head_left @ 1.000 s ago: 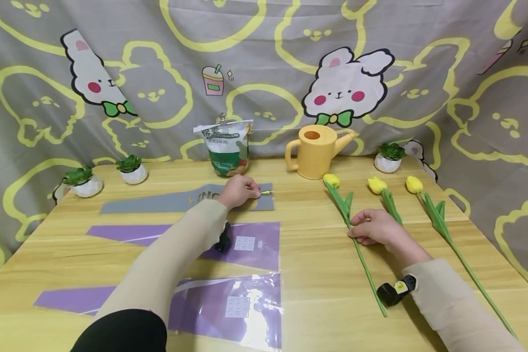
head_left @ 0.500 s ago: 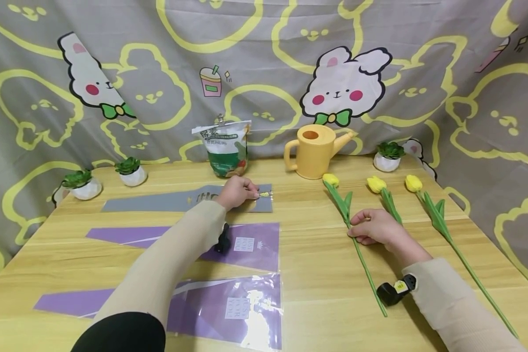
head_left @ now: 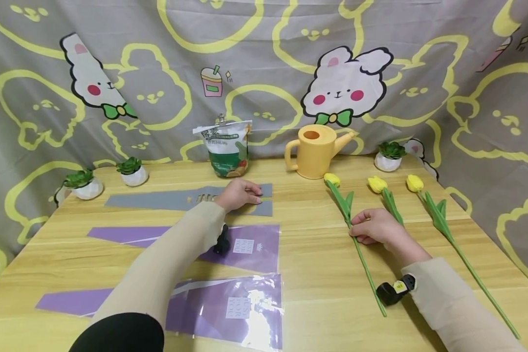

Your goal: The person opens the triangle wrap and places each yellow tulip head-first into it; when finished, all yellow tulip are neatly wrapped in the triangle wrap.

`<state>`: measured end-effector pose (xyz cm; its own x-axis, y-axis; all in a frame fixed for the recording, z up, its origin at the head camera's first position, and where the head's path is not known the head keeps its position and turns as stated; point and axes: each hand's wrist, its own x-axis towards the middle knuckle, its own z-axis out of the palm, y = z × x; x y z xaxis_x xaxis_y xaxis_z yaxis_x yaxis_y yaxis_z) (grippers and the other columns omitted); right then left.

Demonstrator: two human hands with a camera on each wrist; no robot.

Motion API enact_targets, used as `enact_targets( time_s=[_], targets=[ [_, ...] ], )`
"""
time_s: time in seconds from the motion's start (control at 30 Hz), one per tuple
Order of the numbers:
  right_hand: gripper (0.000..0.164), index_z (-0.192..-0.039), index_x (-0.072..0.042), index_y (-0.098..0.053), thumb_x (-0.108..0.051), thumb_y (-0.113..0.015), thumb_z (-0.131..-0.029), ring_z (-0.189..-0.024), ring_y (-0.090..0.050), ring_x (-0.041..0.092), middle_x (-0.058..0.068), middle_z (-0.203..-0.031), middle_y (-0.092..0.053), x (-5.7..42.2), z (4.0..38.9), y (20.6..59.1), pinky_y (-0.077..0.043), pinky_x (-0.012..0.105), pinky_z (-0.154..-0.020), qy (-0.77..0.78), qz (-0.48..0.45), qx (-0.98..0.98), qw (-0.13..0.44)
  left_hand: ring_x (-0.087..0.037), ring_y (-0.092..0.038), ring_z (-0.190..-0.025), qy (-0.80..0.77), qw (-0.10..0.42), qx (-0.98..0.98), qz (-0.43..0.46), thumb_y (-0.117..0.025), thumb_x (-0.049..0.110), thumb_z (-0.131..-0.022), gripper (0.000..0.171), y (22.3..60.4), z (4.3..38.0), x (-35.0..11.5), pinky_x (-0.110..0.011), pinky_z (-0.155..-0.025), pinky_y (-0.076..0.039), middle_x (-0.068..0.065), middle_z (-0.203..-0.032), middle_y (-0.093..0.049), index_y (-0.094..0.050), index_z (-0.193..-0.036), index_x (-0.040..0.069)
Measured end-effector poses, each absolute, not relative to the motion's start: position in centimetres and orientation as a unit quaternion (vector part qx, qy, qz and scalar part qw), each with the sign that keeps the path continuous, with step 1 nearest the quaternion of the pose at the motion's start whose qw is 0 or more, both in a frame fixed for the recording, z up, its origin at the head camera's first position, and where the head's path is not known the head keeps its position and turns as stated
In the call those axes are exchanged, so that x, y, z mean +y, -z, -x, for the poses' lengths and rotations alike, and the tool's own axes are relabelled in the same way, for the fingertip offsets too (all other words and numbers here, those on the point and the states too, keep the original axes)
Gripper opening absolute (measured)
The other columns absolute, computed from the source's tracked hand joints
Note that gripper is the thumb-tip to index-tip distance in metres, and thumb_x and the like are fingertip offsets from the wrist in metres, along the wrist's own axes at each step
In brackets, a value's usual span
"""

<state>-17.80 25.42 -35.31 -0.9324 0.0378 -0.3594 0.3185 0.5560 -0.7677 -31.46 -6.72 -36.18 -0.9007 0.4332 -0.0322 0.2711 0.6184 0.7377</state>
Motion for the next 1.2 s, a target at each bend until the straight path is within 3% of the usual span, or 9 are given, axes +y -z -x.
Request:
enact_targets(
  time_s=[0.27,0.77,1.0,1.2],
  targets=[
    [0.035,-0.103,0.006,-0.052,-0.011,-0.068,-0.077,-0.062,-0.057,0.010,0.000,-0.071,-0.059,25.76,17.48,35.27,-0.051,0.025,-0.057,0.461,-0.101,0.868,0.156,-0.023,-0.049,-0.120,-0.365,0.111,0.900,-0.212,-0.069,0.009,-0.079,0.014,36.66,31.74,-6.45,-0.033,-0.104,-0.033,-0.008,-0.122,-0.059,-0.072,-0.091,0.003],
    [0.032,-0.102,0.006,-0.052,-0.009,-0.067,-0.077,-0.060,-0.057,0.009,-0.001,-0.069,-0.058,25.48,17.87,35.13,-0.051,0.025,-0.056,0.471,-0.096,0.864,0.151,-0.020,-0.056,-0.112,-0.338,0.059,0.915,-0.212,-0.067,0.012,-0.081,0.011,36.26,31.61,-6.29,-0.031,-0.100,-0.038,-0.007,-0.111,-0.065,-0.067,-0.073,0.005],
    [0.032,-0.102,0.006,-0.052,-0.009,-0.067,-0.077,-0.060,-0.056,0.009,-0.001,-0.069,-0.057,25.50,17.90,35.21,-0.050,0.024,-0.056,0.473,-0.099,0.862,0.153,-0.018,-0.057,-0.110,-0.277,0.051,0.937,-0.207,-0.064,0.016,-0.084,0.012,35.92,31.31,-5.91,-0.031,-0.097,-0.042,-0.005,-0.111,-0.065,-0.066,-0.075,0.008],
    [0.033,-0.102,0.006,-0.052,-0.008,-0.067,-0.077,-0.060,-0.056,0.009,-0.001,-0.069,-0.057,25.49,17.82,35.40,-0.051,0.024,-0.056,0.476,-0.098,0.860,0.154,-0.015,-0.060,-0.099,-0.238,0.037,0.946,-0.216,-0.062,0.018,-0.085,0.014,36.10,30.97,-5.81,-0.031,-0.091,-0.046,-0.004,-0.100,-0.068,-0.066,-0.076,0.009]
  ],
)
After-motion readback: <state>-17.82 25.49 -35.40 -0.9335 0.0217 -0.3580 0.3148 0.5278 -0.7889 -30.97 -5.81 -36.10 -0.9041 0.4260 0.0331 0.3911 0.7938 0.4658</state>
